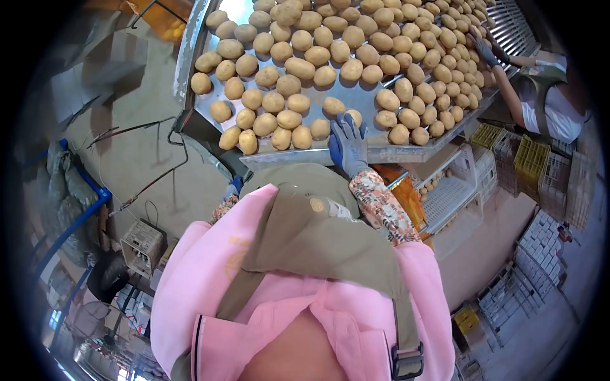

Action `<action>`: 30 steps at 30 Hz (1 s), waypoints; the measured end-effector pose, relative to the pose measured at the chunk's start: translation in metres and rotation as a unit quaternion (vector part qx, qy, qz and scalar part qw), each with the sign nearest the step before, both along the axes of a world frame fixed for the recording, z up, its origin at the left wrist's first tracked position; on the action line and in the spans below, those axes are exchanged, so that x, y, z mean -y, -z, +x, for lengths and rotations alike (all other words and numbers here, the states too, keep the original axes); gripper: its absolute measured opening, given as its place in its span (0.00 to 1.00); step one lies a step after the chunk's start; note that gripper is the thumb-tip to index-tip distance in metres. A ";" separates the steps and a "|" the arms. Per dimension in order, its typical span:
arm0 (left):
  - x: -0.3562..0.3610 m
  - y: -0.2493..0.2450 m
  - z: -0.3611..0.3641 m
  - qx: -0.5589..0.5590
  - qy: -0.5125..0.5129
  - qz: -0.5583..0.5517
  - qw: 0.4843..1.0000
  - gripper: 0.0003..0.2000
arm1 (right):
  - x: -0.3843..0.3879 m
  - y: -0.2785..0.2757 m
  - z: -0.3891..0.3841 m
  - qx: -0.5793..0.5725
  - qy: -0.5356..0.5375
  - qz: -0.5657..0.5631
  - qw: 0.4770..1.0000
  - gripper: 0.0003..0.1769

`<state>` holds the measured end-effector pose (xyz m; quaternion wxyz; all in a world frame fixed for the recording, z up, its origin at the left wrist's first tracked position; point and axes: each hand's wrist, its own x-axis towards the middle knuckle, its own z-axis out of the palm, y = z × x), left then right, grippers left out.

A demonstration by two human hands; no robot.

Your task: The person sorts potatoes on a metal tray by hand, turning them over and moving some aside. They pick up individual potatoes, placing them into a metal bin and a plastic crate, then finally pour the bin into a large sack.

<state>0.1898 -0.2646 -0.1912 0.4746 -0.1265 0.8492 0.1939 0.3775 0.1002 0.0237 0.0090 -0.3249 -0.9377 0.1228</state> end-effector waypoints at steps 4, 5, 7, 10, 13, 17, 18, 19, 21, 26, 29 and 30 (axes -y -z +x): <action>0.001 0.016 -0.007 -0.040 -0.145 0.026 0.988 0.29 | -0.026 -0.021 -0.011 -0.006 -0.012 -0.015 1.000 0.21; -0.001 0.016 0.006 -0.090 -0.238 0.065 0.965 0.30 | -0.045 -0.041 -0.022 -0.027 0.009 -0.192 0.981 0.20; -0.012 -0.003 0.018 -0.202 -0.321 0.054 0.924 0.29 | -0.090 -0.030 -0.040 -0.131 0.040 -0.388 0.912 0.19; -0.056 -0.103 -0.016 -0.355 -0.147 -0.230 0.894 0.31 | -0.152 -0.054 -0.125 -0.317 0.026 -0.387 0.865 0.17; -0.094 -0.135 -0.053 -0.561 -0.105 -0.118 0.813 0.28 | -0.189 -0.091 -0.216 -0.259 -0.047 -0.191 0.946 0.24; -0.180 -0.197 -0.113 -0.456 -0.139 0.294 0.829 0.27 | -0.172 -0.024 -0.272 -0.083 -0.031 -0.031 0.996 0.37; -0.205 -0.217 -0.116 -0.495 -0.041 0.291 0.818 0.25 | -0.151 -0.024 -0.267 -0.045 -0.038 -0.031 0.998 0.38; -0.232 -0.233 -0.116 -0.527 0.057 0.288 0.797 0.22 | -0.134 -0.025 -0.254 -0.053 -0.032 0.044 0.997 0.37; -0.260 -0.202 -0.129 -0.431 0.191 0.305 0.828 0.28 | -0.113 -0.028 -0.222 -0.056 -0.025 0.127 0.990 0.37; -0.285 -0.199 -0.124 -0.408 0.464 0.113 0.778 0.24 | -0.097 -0.030 -0.095 -0.008 -0.150 -0.036 0.988 0.30; -0.268 -0.193 -0.134 -0.460 0.456 0.161 0.745 0.24 | -0.089 -0.033 -0.029 0.037 -0.150 0.040 0.987 0.26; -0.261 -0.189 -0.133 -0.461 0.456 0.165 0.743 0.24 | -0.089 -0.021 -0.006 0.038 -0.147 0.044 0.987 0.26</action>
